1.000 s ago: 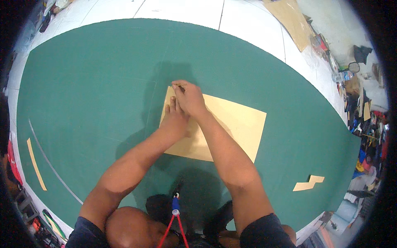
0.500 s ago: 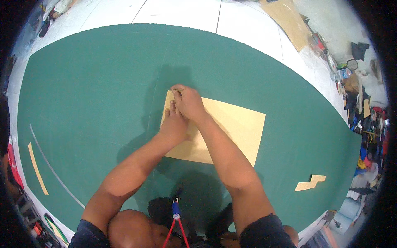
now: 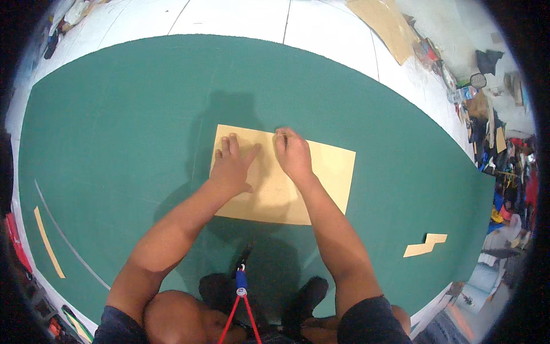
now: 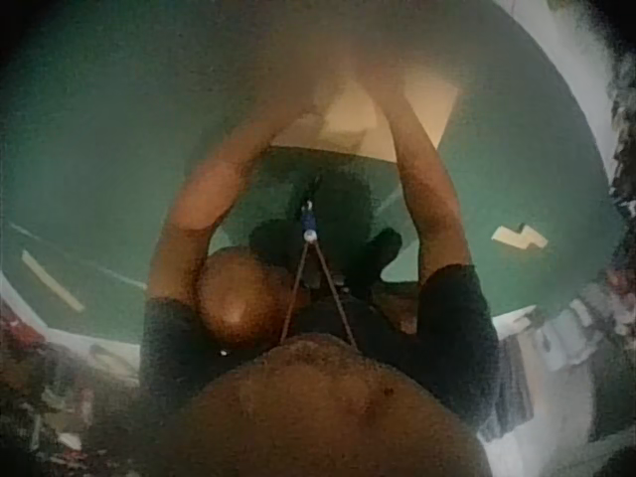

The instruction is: The person places a rectangular sheet of light brown paper on a green floor mat and repeatedly marks its edges with a pencil. They reposition the paper several times and continue marking along different sides.

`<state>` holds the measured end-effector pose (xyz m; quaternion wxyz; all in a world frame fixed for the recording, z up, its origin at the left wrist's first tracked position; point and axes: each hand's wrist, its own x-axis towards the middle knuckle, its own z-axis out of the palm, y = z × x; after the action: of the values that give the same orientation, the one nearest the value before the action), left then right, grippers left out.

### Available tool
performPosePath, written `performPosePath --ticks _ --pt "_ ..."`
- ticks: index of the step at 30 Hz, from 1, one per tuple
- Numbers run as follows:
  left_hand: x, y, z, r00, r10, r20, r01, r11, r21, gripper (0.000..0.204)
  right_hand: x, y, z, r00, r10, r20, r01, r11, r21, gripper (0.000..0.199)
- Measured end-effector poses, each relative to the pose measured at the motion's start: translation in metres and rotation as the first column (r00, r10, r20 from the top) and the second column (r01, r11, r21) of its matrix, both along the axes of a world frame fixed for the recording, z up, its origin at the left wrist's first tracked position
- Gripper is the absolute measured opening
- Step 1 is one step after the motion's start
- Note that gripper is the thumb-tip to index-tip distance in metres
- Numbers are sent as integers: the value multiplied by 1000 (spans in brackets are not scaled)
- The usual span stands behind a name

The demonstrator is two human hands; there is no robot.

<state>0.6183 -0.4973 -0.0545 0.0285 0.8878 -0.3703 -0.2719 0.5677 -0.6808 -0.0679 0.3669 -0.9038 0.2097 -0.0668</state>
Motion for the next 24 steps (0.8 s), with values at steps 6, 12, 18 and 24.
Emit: performPosePath --ticks 6,12,18,24 --pt "2 -4 9 999 -30 -42 32 998 59 121 11 13 -7 999 36 -7 -36 998 -43 24" --pt "1 -7 10 999 15 -48 -13 999 36 120 -23 -30 -7 993 -115 -1 115 993 -8 25" --pt "4 -6 14 999 16 -51 -11 997 82 122 -66 -87 -8 949 -313 -23 312 949 -49 29" --pt "5 -13 12 999 0 -45 7 991 137 125 -59 -79 -4 972 -227 -56 224 973 -46 30"
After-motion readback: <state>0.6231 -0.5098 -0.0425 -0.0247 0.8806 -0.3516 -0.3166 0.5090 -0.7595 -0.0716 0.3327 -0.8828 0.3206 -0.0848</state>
